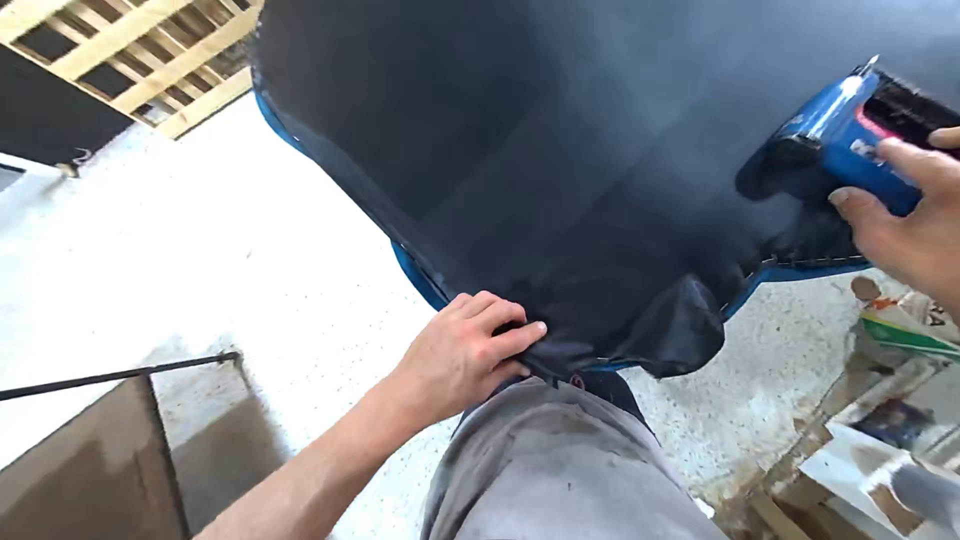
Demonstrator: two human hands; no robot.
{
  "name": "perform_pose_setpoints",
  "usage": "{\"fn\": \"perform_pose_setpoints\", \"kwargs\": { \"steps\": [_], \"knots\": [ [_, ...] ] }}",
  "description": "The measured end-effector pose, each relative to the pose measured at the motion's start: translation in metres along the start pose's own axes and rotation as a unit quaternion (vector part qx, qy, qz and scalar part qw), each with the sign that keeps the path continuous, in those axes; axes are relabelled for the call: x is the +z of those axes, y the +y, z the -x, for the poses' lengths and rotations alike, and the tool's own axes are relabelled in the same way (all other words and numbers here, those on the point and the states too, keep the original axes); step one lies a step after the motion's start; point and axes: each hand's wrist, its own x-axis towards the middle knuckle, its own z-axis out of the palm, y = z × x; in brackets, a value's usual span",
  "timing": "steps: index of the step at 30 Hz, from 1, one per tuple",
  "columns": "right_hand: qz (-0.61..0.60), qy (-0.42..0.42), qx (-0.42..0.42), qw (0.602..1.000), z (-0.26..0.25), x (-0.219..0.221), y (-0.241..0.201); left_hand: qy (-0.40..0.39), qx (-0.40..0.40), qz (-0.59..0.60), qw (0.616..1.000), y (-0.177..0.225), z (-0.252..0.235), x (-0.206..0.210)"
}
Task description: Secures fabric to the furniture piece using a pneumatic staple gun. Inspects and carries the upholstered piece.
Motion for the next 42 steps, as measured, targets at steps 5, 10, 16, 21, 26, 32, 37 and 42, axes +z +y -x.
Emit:
{"fn": "perform_pose_setpoints", "kwargs": {
  "steps": [5, 10, 16, 21, 26, 32, 37, 42],
  "knots": [
    [-0.159, -0.088, -0.126, 0.975, 0.068, -0.030, -0.179, -0.020, 0.086, 0.035, 0.995, -0.016, -0.013, -0.009],
    [-0.139, -0.064, -0.210, 0.966, 0.102, 0.034, -0.254, 0.149, 0.135, -0.051, 0.978, -0.012, -0.012, 0.003],
    [-0.096, 0.157, -0.312, 0.932, 0.121, 0.063, -0.263, 0.227, 0.195, -0.067, 0.952, -0.011, 0.010, 0.030],
    [-0.166, 0.061, -0.304, 0.936, 0.171, 0.027, -0.236, 0.192, 0.061, 0.020, 0.979, -0.033, 0.086, -0.001],
    [-0.227, 0.078, -0.210, 0.948, 0.146, 0.010, -0.229, 0.157, 0.021, 0.063, 0.985, -0.031, 0.060, -0.021],
    [-0.139, -0.048, -0.234, 0.961, 0.116, 0.030, -0.238, 0.059, 0.119, -0.013, 0.991, -0.011, 0.013, -0.004],
    [-0.104, 0.040, -0.299, 0.948, 0.120, 0.040, -0.241, 0.116, 0.177, -0.111, 0.971, -0.015, 0.009, 0.006],
    [-0.097, 0.191, -0.305, 0.928, 0.129, 0.047, -0.249, 0.245, 0.204, -0.112, 0.941, -0.020, 0.000, 0.011]
  ]
}}
